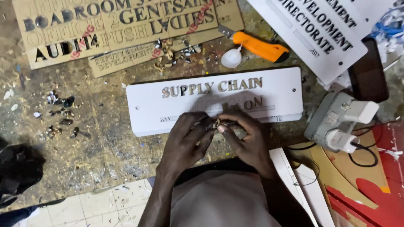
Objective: Applying glue to individual letters and precisely placing them onto a sign board.
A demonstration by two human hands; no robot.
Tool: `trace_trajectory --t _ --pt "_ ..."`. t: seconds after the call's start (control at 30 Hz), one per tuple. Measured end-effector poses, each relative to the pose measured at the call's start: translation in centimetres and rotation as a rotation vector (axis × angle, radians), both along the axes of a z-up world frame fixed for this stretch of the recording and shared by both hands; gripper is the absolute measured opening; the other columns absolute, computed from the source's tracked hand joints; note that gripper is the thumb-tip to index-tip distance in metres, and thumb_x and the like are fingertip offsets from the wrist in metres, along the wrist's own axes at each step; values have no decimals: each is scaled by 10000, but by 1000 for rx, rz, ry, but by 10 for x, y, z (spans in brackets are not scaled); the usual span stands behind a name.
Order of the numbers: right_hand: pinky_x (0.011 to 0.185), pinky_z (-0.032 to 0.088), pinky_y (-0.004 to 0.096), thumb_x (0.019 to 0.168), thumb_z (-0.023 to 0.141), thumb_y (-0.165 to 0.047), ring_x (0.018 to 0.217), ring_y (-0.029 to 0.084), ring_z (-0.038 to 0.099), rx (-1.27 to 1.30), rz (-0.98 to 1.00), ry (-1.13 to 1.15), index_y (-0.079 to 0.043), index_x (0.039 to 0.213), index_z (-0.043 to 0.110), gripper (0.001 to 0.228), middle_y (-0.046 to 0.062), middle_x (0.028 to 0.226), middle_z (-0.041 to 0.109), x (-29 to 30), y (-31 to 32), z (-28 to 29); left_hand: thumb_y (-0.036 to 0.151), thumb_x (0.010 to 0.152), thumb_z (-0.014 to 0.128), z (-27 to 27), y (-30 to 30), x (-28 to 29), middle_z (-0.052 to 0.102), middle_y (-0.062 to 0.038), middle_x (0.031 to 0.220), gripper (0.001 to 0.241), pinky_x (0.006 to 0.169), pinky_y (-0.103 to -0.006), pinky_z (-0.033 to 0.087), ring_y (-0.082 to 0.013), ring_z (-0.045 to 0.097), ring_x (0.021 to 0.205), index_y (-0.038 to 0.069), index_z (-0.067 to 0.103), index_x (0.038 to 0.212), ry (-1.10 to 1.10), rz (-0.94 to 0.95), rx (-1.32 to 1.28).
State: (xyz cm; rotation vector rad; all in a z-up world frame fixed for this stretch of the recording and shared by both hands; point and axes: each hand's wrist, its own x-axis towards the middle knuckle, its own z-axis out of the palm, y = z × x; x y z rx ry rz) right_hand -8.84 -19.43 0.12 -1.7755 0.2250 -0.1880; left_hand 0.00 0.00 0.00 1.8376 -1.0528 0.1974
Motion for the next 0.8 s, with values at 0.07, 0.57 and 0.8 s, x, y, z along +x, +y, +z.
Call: trace_trajectory --t 0.07,0.57,0.8 --pt "877 718 519 1011 819 -73 1013 414 864 -39 -14 -17 16 1245 827 251 241 1034 844 0 -1 5 89 1032 817 -1 -3 0 728 -150 1088 151 812 -480 638 -395 766 1013 11 828 1161 -24 -11 6" --pt "855 712 491 1097 685 5 981 363 858 107 -78 -126 11 1244 813 195 224 1027 847 -13 -20 11 45 1002 855 -2 -30 -15 760 -174 1135 235 839 -504 676 -417 803 1085 -10 836 1230 192 2 -13" --pt "863 717 464 1060 761 -31 942 232 816 312 -103 -11 34 1243 817 202 195 984 828 -18 -29 -23 19 1007 852 -3 -36 -14 788 -210 1109 216 853 -558 680 -495 815 1099 -41 825 1212 216 -10 -83"
